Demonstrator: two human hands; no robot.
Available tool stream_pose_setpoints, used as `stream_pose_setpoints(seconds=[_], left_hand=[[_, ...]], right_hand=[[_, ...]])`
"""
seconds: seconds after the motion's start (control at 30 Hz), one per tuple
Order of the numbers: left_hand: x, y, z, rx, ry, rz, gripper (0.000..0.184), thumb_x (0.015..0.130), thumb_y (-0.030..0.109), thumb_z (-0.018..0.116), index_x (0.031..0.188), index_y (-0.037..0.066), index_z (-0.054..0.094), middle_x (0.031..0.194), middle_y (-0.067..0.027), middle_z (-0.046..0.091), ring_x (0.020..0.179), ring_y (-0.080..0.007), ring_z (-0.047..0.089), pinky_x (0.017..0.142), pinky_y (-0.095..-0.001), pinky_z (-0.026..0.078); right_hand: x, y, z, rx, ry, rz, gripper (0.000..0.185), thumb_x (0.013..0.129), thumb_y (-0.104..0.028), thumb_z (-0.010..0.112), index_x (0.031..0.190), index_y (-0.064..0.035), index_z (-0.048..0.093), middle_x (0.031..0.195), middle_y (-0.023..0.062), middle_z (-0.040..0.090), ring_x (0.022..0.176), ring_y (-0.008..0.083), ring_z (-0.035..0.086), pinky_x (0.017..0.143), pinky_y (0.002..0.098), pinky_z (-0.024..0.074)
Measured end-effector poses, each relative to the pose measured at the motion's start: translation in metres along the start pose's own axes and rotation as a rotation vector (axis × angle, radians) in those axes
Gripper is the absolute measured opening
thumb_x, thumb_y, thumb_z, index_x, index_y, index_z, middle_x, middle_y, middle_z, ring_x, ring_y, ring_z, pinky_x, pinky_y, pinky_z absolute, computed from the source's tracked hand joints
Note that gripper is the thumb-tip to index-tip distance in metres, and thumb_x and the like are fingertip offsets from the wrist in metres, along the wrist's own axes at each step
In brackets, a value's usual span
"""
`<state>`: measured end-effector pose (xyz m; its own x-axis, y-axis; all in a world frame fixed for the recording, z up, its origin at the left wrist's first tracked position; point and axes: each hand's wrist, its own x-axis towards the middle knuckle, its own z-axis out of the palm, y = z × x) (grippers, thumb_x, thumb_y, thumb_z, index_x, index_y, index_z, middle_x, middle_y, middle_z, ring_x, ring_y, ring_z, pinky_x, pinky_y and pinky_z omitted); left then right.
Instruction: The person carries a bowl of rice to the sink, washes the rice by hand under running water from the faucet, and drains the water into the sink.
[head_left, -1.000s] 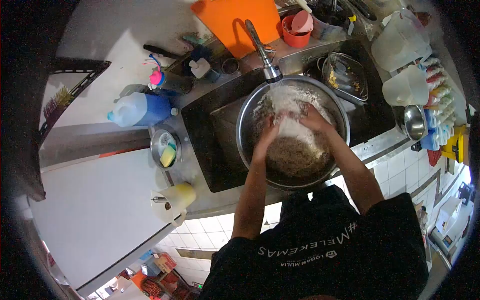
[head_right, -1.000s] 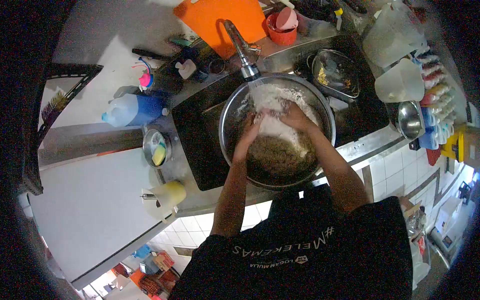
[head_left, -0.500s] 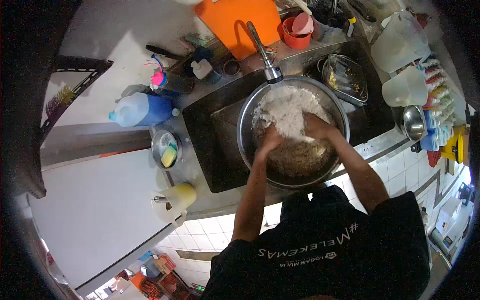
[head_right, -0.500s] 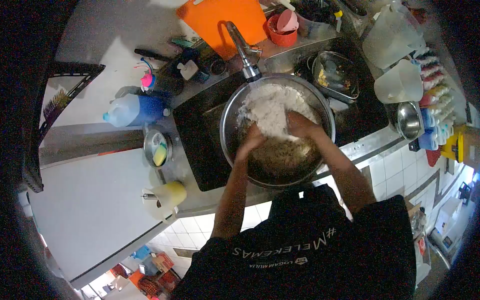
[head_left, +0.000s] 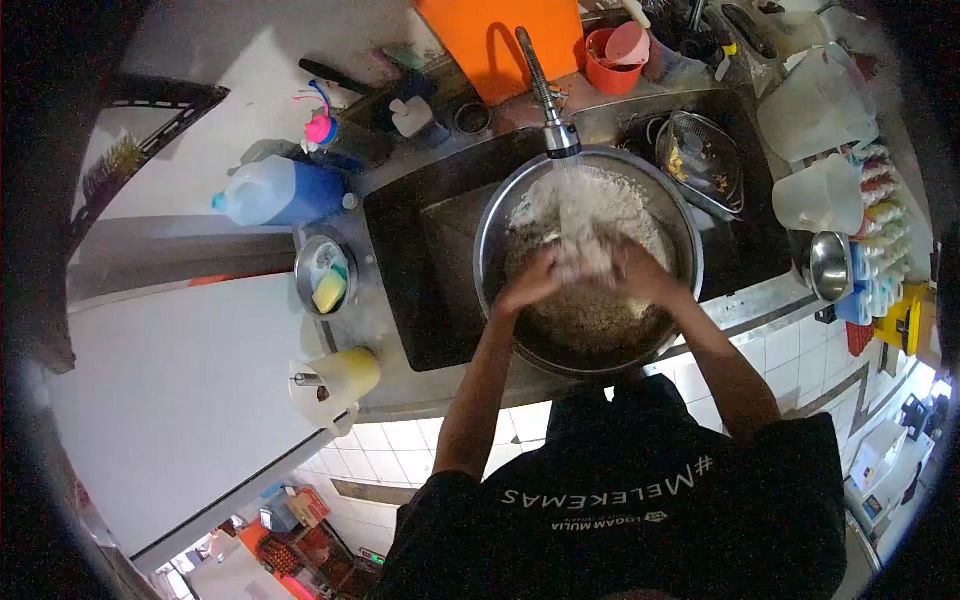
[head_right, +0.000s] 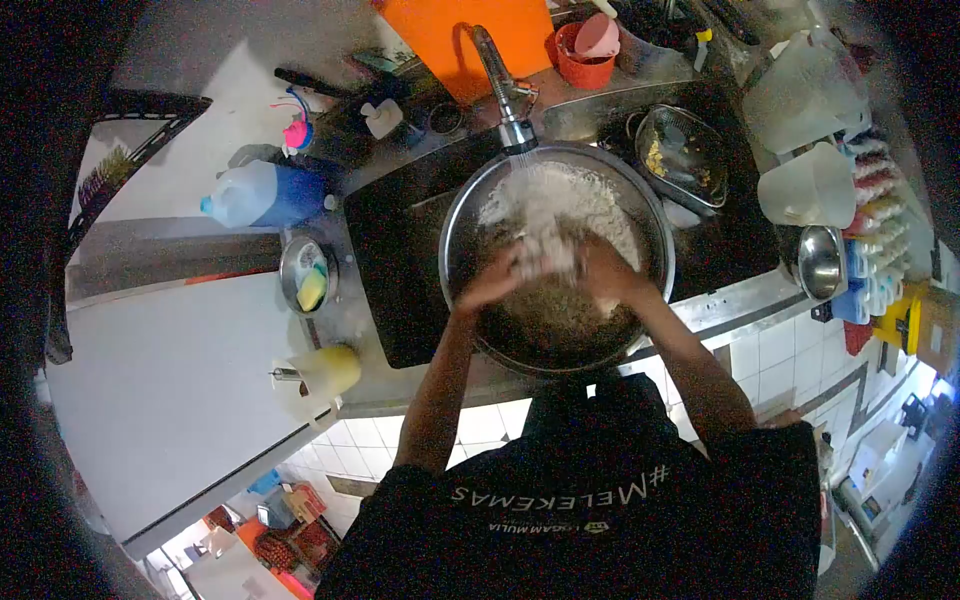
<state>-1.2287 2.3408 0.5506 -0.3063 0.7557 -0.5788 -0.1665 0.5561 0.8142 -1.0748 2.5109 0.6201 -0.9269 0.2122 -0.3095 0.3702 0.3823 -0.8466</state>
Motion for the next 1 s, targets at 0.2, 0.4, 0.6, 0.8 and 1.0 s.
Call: stream_pose_setpoints(seconds=[0.2,0.4,0.6,0.8,1.0], left_hand=[[0.016,-0.051,0.029,1.213,0.245,0.19,0.057,0.086,0.016,0.05,0.137,0.003,0.027,0.142,-0.0246,0.019,0.123,-0.0403,0.033,0.096,-0.0462,0.037],[0.025,0.028,0.012,0.326,0.086,-0.19,0.062,0.086,0.033,0.055,0.133,0.0,0.032,0.131,-0.0266,0.037,0.125,-0.037,0.031,0.102,-0.0459,0.029],[-0.026,-0.019,0.028,0.508,0.185,0.054,0.065,0.08,0.045,0.059,0.124,-0.001,0.043,0.13,-0.0268,0.039,0.127,-0.032,0.031,0.107,-0.0474,0.021],[0.061,-0.064,0.006,0.664,-0.115,-0.231,0.074,0.08,0.047,0.058,0.133,0.002,0.032,0.132,-0.0263,0.036,0.124,-0.0331,0.036,0.103,-0.0487,0.027],[0.062,-0.086,0.063,0.057,0.533,-0.29,0.069,0.087,0.046,0.05,0.137,0.005,0.026,0.129,-0.0233,0.041,0.107,-0.0352,0.05,0.083,-0.0452,0.043]], right_hand=[[-0.011,0.016,0.011,-0.886,-0.005,0.121,0.081,0.069,-0.026,0.067,0.139,-0.0176,0.028,0.138,0.0266,0.025,0.13,0.0397,0.023,0.103,0.0567,0.0224],[0.05,0.036,-0.008,-0.54,-0.212,0.265,0.075,0.07,-0.02,0.065,0.135,-0.0037,0.031,0.131,0.0224,0.039,0.11,0.0415,0.048,0.094,0.0452,0.04],[-0.035,0.023,-0.01,-0.85,0.009,0.085,0.088,0.074,-0.041,0.063,0.137,0.0013,0.02,0.137,0.0244,0.03,0.114,0.0411,0.045,0.095,0.045,0.0384],[0.015,0.153,0.045,-0.134,0.293,0.262,0.085,0.076,-0.045,0.062,0.135,0.0035,0.023,0.131,0.0255,0.036,0.111,0.0376,0.048,0.09,0.043,0.0421],[0.019,0.088,0.049,0.808,0.503,0.367,0.057,0.081,-0.027,0.065,0.127,-0.0043,0.041,0.118,0.0106,0.053,0.103,0.0216,0.052,0.085,0.0336,0.0433]])
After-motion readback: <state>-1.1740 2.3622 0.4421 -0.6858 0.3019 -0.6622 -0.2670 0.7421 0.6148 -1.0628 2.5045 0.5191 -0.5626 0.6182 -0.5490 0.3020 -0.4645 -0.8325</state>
